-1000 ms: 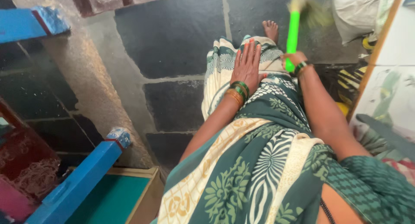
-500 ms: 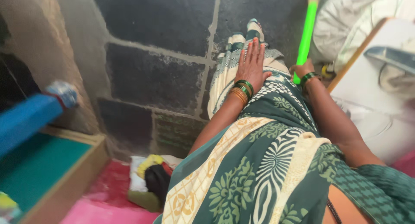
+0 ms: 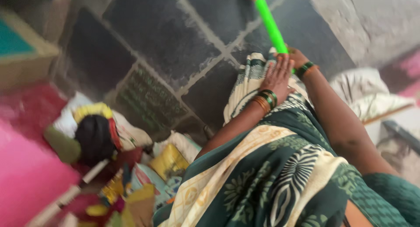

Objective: The person sweeps the stone floor with a broom, moving debris and cleaning different areas of the room.

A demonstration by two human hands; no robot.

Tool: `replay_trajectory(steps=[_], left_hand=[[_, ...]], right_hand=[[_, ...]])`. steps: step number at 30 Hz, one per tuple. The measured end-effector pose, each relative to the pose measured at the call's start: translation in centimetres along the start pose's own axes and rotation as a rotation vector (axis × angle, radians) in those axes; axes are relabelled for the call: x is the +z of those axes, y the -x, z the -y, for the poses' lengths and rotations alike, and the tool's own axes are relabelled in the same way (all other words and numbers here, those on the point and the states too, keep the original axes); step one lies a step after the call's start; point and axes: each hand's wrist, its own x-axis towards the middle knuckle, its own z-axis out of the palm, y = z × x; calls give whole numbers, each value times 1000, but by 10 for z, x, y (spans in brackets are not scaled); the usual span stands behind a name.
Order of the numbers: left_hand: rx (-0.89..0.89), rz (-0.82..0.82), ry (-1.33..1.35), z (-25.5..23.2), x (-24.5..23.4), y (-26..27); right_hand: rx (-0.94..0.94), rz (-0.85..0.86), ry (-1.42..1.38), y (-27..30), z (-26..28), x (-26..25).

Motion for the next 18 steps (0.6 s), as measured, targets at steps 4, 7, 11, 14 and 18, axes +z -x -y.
replay_trajectory(steps=[4,7,11,14,18], left_hand=[[-72,-120,92,16,8,29],[-129,-163,138,26,13,47],[-174,-200,147,40,24,65],[-193,-247,177,50,33,77],[-213,-285,223,60,43,97]], right_hand=[[-10,-98,-373,26,33,12],[-228,-89,-118,44,31,13],[40,-110,225,65,39,27],[141,-148,321,83,48,43],[63,34,782,92,40,74]])
